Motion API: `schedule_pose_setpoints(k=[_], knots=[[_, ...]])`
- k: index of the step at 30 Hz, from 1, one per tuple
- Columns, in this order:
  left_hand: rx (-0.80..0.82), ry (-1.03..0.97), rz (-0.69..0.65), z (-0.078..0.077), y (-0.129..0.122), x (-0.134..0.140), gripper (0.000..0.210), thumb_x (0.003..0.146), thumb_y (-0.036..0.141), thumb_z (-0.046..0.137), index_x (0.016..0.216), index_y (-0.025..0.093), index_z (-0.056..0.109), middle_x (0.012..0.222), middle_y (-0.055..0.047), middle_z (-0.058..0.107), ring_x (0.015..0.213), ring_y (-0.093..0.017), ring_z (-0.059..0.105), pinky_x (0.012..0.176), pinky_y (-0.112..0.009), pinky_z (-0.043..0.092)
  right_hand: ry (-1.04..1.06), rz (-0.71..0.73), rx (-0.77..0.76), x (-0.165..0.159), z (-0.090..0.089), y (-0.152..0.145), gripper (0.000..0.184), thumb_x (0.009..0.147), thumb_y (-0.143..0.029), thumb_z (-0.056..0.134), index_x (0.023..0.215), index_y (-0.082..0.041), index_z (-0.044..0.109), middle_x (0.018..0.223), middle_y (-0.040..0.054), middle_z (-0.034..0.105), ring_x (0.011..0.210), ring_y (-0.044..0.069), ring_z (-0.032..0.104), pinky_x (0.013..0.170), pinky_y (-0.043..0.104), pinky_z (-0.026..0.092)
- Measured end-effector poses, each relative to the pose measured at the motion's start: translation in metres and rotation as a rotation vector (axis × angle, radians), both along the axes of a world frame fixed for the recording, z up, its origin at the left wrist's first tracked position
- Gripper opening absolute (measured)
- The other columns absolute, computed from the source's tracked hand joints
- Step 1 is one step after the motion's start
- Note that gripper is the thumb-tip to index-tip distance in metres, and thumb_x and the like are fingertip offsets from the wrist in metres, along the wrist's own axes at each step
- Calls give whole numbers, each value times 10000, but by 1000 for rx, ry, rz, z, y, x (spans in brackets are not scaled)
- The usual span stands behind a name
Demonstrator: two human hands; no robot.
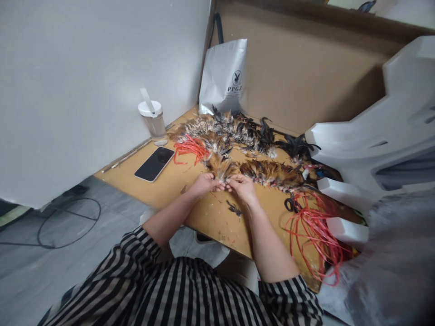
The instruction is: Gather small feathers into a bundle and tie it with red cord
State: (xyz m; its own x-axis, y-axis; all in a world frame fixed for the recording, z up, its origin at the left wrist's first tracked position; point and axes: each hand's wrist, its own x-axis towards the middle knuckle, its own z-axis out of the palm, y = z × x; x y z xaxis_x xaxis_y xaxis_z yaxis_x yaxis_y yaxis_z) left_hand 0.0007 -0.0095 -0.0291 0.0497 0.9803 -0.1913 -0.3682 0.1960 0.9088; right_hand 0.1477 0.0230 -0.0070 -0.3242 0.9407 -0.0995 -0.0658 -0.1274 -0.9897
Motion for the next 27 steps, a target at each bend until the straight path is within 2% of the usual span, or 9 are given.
schedule_pose_setpoints(k=[6,11,20,27], knots=[[-23,-49,-14,1,-1,-1,206,624,202,730,713,58,614,626,-78,659,527,-84,593,531,-178,448,-79,52,119,3,2,0,230,565,-304,715,579,-170,528,498,-28,562,433,80,454,453,213,349],[-28,-83,-19,8,-5,-1,197,630,195,731,695,58,606,629,-81,656,536,-80,592,548,-177,452,-120,80,213,4,4,-1,189,591,-294,683,601,-173,537,545,-35,552,491,87,450,510,219,351],[-37,-106,-65,9,-6,-3,188,641,203,722,723,60,630,643,-68,656,539,-70,584,535,-163,446,-153,178,227,7,19,-5,128,579,-223,654,682,-181,592,634,-20,582,594,104,499,594,227,384],[-31,-93,-31,6,-3,-4,198,631,216,730,704,62,629,627,-59,647,522,-66,573,516,-162,433,-244,182,218,15,23,-3,156,600,-297,677,658,-160,629,549,-24,575,501,92,451,520,223,344]])
